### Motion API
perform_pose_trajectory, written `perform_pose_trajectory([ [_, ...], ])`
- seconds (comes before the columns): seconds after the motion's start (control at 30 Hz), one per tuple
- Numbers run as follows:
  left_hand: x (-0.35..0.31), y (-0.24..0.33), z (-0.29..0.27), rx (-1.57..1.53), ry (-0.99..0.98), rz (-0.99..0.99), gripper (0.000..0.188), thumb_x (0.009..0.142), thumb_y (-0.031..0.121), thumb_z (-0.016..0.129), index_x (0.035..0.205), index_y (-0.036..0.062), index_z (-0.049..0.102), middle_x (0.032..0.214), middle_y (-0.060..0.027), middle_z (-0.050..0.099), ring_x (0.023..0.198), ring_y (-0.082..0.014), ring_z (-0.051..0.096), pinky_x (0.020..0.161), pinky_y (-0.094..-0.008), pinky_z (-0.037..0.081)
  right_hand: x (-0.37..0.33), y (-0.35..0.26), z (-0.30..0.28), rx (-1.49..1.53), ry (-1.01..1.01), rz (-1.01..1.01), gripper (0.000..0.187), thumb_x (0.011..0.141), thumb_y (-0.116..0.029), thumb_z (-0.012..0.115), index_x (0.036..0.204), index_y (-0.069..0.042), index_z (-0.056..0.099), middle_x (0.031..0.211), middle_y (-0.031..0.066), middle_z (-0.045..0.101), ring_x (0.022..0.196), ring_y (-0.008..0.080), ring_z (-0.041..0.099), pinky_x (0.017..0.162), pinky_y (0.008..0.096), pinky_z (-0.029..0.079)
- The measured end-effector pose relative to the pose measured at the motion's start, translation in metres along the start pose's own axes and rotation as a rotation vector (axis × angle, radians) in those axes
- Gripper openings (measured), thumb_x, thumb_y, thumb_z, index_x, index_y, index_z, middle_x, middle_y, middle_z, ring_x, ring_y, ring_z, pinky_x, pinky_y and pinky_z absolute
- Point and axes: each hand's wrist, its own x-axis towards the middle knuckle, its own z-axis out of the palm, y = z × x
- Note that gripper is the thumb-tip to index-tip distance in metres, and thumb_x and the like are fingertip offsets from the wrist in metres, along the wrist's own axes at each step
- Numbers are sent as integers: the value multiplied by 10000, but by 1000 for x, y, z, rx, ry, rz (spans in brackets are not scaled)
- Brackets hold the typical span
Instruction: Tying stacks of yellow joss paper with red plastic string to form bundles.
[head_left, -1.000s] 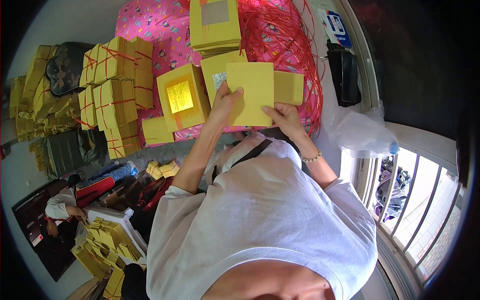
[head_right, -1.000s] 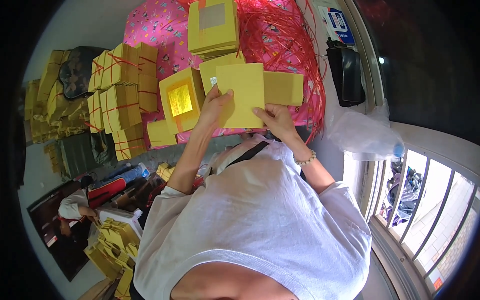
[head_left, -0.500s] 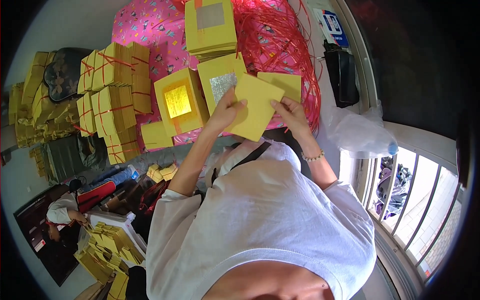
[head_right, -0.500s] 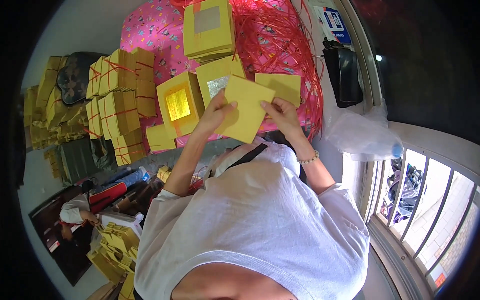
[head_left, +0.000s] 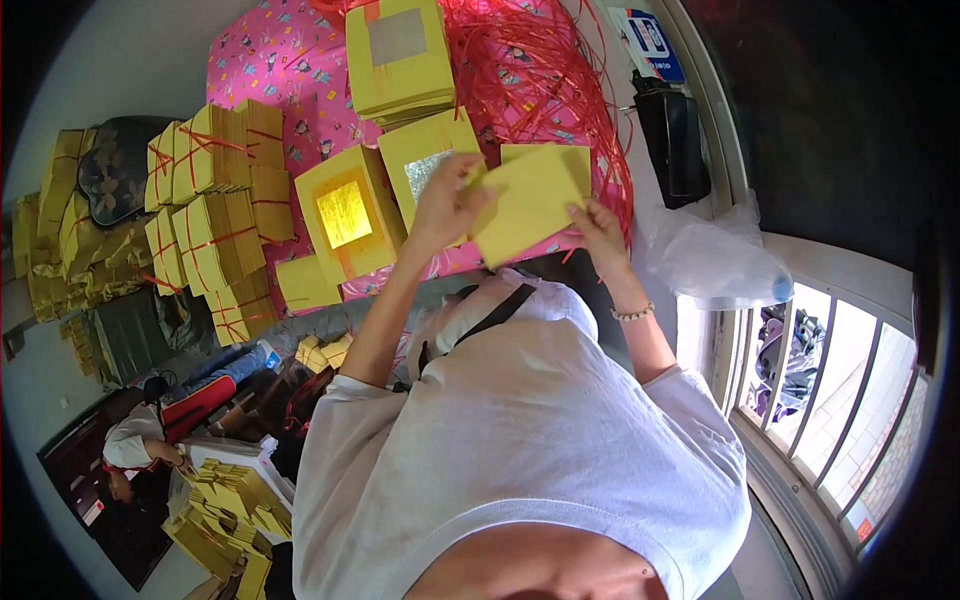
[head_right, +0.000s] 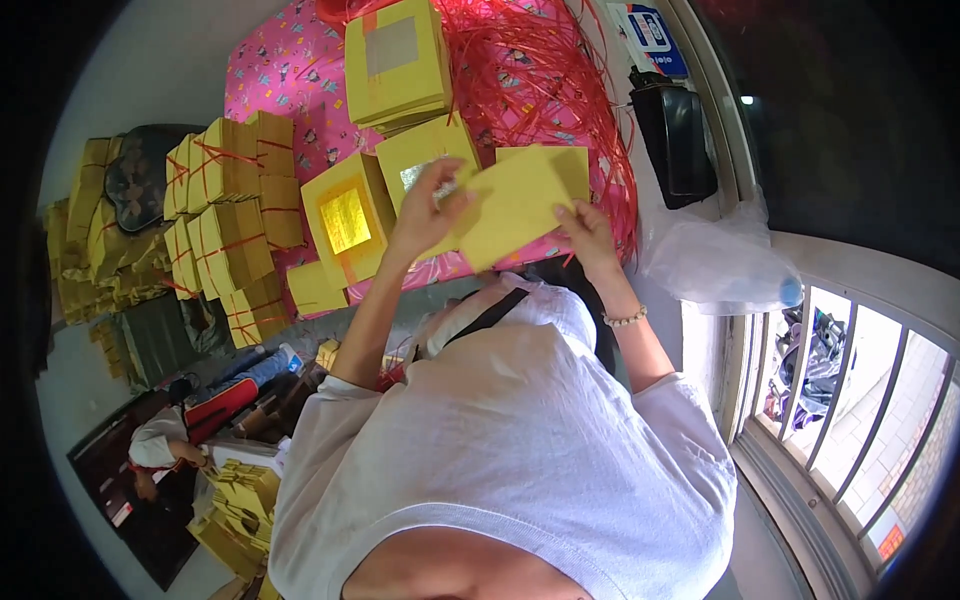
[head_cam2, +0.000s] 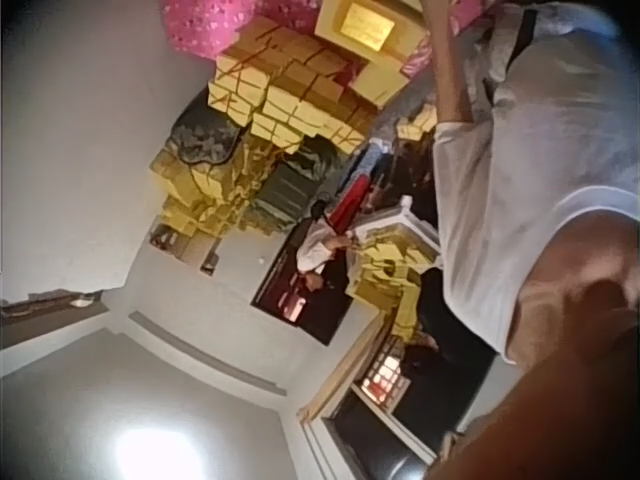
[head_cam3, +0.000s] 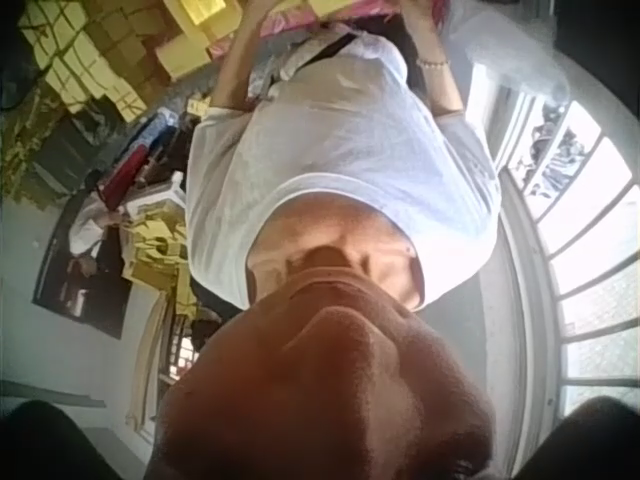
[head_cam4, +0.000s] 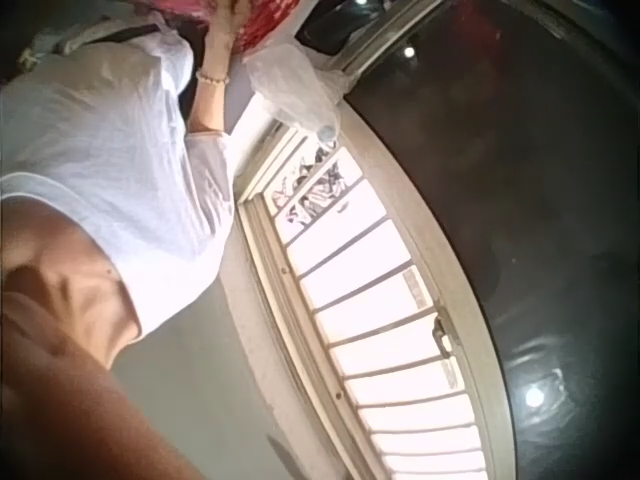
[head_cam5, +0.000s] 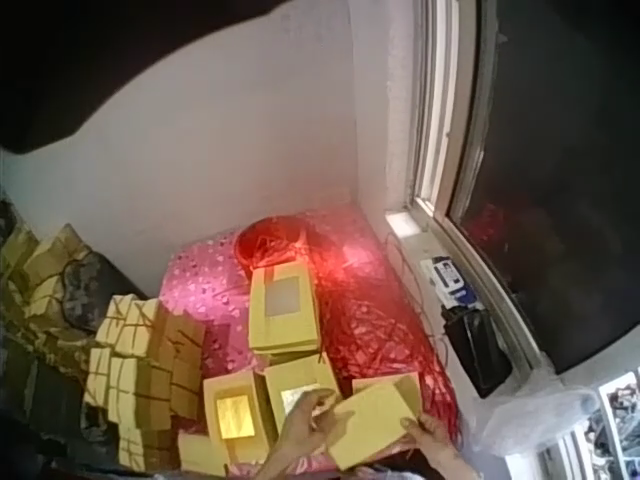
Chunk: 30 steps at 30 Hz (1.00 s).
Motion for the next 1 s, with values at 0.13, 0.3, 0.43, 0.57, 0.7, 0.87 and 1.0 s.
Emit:
perform_pose_trajectory([
  [0.13,-3,-16,-8,-5,495,99,302,854,98,618,1142,41,549,1065,-76,594,933,-161,583,780,-288,474,23,36,-31,190,348,-75,185,935,-199,565,995,-25,574,897,51,641,772,130,637,739,306,565],
  [0.3,-33,-50,6,-141,374,-99,248,857,99,608,1088,22,560,1030,-93,606,824,-159,598,679,-270,503,37,56,-29,192,431,-95,196,941,-203,554,1008,-19,559,914,71,635,770,136,635,736,298,565],
  [0.43,-47,-60,20,-134,342,-155,227,858,76,597,1079,38,558,1023,-89,614,793,-157,611,643,-276,510,52,74,-20,56,466,-148,180,941,-162,541,1021,-1,531,884,76,618,710,134,628,665,283,571],
  [0.57,-54,-68,29,-7,318,-169,258,820,75,627,1068,49,561,994,-115,606,835,-237,615,687,-336,515,72,101,-23,-84,522,-248,190,932,-135,538,1035,25,533,863,90,623,628,139,629,588,260,567],
  [0.7,-61,-71,32,259,287,-47,307,772,102,673,1058,63,568,978,-130,589,900,-307,574,772,-391,488,73,110,-21,-122,563,-238,204,928,-131,534,1052,31,538,845,103,635,608,145,633,560,251,558],
  [0.87,-64,-60,35,435,256,-3,394,721,139,725,1079,72,575,1034,-126,565,962,-318,525,830,-404,454,73,106,-19,-161,591,-204,204,923,-135,541,1044,27,570,831,112,644,585,147,631,538,259,538],
  [1.0,-64,-63,38,467,263,4,392,713,148,735,1068,79,586,1043,-122,550,977,-324,511,834,-405,450,72,102,-20,-265,585,-202,202,918,-125,547,1045,27,586,834,111,645,610,142,630,550,260,533],
])
